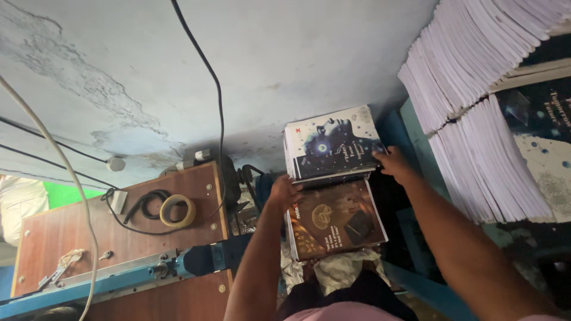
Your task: The person repeatedly picks up stacks of notebooks from a lower pile and places them onto a higher stack on a workbench. The notebooks have two different cover designs, one with a space theme and one with a brown design. The person handles the stacks by hand, aligning them as they build the pile.
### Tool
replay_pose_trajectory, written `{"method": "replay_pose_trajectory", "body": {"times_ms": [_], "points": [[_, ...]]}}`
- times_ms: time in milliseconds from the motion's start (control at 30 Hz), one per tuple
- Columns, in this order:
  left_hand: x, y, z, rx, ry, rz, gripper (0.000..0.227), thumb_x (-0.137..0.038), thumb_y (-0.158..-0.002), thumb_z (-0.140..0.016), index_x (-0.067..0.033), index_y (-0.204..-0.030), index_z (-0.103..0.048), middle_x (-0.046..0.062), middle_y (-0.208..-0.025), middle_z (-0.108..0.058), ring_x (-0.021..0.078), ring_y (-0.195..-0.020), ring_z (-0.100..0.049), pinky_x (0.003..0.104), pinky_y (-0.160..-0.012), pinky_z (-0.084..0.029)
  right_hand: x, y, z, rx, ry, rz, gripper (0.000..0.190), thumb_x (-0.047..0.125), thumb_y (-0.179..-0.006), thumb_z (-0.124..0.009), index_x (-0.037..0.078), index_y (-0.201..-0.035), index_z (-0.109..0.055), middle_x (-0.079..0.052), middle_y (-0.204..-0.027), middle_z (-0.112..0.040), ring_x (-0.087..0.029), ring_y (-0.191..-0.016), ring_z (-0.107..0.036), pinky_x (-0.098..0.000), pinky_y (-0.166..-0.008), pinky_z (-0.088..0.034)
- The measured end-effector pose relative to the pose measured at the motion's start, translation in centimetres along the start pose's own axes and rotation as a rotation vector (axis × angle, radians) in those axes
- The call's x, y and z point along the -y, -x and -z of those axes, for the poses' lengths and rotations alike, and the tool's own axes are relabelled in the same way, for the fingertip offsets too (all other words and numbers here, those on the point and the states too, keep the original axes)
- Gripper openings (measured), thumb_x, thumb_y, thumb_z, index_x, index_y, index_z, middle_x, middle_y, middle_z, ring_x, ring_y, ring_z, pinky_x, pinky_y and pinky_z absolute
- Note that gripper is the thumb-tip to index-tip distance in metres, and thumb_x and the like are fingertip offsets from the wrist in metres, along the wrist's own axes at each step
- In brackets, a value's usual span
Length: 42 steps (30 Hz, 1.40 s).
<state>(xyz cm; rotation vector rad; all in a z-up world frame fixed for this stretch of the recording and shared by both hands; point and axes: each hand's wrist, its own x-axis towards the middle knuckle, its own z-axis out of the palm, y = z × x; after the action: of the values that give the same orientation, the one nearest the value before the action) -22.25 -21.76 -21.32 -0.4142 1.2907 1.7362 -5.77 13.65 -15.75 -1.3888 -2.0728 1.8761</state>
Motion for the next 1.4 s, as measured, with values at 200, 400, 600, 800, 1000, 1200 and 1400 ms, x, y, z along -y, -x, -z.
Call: {"method": "replay_pose_trajectory", "body": {"times_ms": [200, 400, 600, 800, 1000, 1200, 1400], "points": [[1.3, -0.1, -0.2, 0.057, 0.105, -0.066, 0.053, -0.032, -0.103, -0.045, -0.0084, -0.15, -0.042, 0.014, -0.149, -0.052, 0.0359, -0.113, -0.064, 0.057, -0.095, -0.053, -0.5, -0.5, -0.1, 0.024, -0.012, -0.054, 0.05, 0.038, -0.091, -0.073, 0.008, -0.127, -0.058, -0.011, -0.12, -0.064, -0.029, -0.107, -0.063, -0.0501, -0.088, -0.057], [2.2, -0.1, -1.0, -0.003, 0.109, -0.011, 0.041, -0.033, -0.102, -0.05, -0.0099, -0.136, -0.05, 0.013, -0.123, -0.058, 0.0341, -0.093, -0.067, 0.056, -0.086, -0.056, -0.9, -0.5, -0.2, 0.057, -0.039, -0.001, 0.039, 0.042, -0.097, -0.066, 0.01, -0.12, -0.064, -0.009, -0.111, -0.064, -0.026, -0.102, -0.061, -0.0475, -0.085, -0.053], [4.3, 0.8, -1.9, -0.041, 0.103, 0.015, 0.039, -0.039, -0.1, -0.053, -0.0116, -0.127, -0.055, 0.011, -0.096, -0.06, 0.027, -0.078, -0.065, 0.045, -0.067, -0.052, -0.8, -0.8, -0.4, -0.052, 0.07, 0.085, 0.027, 0.033, -0.099, -0.066, 0.007, -0.103, -0.071, -0.009, -0.085, -0.062, -0.025, -0.077, -0.056, -0.0458, -0.069, -0.045], [5.4, 2.1, -2.9, -0.009, 0.177, 0.016, 0.028, -0.033, -0.098, -0.058, -0.0117, -0.116, -0.057, 0.01, -0.093, -0.062, 0.0262, -0.076, -0.065, 0.042, -0.068, -0.055, -1.1, -0.9, 0.4, -0.034, -0.027, 0.234, 0.021, 0.025, -0.094, -0.073, 0.005, -0.089, -0.068, -0.001, -0.07, -0.058, -0.016, -0.058, -0.052, -0.0363, -0.054, -0.039], [3.9, 4.9, -3.8, -0.038, -0.046, 0.036, 0.03, -0.036, -0.089, -0.072, -0.0087, -0.1, -0.068, 0.006, -0.086, -0.066, 0.0189, -0.069, -0.06, 0.037, -0.06, -0.054, -1.4, -0.6, 1.6, -0.025, 0.014, 0.003, 0.034, 0.033, -0.086, -0.077, 0.01, -0.109, -0.065, -0.008, -0.098, -0.064, -0.024, -0.08, -0.057, -0.0431, -0.067, -0.045], [3.9, 4.1, -5.1, -0.081, -0.23, -0.018, 0.054, -0.056, -0.088, -0.08, -0.0043, -0.081, -0.065, 0.004, -0.059, -0.052, 0.0169, -0.046, -0.046, 0.035, -0.041, -0.036, -2.0, -0.2, 1.1, -0.008, -0.047, -0.094, 0.055, 0.039, -0.078, -0.08, 0.01, -0.121, -0.062, -0.009, -0.112, -0.067, -0.025, -0.092, -0.065, -0.0415, -0.076, -0.054], [3.8, 1.6, -2.7, -0.243, -0.51, -0.126, 0.061, -0.057, -0.088, -0.075, 0.0048, -0.088, -0.075, 0.01, -0.062, -0.059, 0.022, -0.05, -0.052, 0.037, -0.045, -0.042, -3.3, 1.3, 0.6, 0.01, -0.009, -0.173, 0.061, 0.041, -0.07, -0.083, 0.014, -0.122, -0.065, -0.009, -0.106, -0.063, -0.025, -0.089, -0.06, -0.0424, -0.077, -0.051]]}}
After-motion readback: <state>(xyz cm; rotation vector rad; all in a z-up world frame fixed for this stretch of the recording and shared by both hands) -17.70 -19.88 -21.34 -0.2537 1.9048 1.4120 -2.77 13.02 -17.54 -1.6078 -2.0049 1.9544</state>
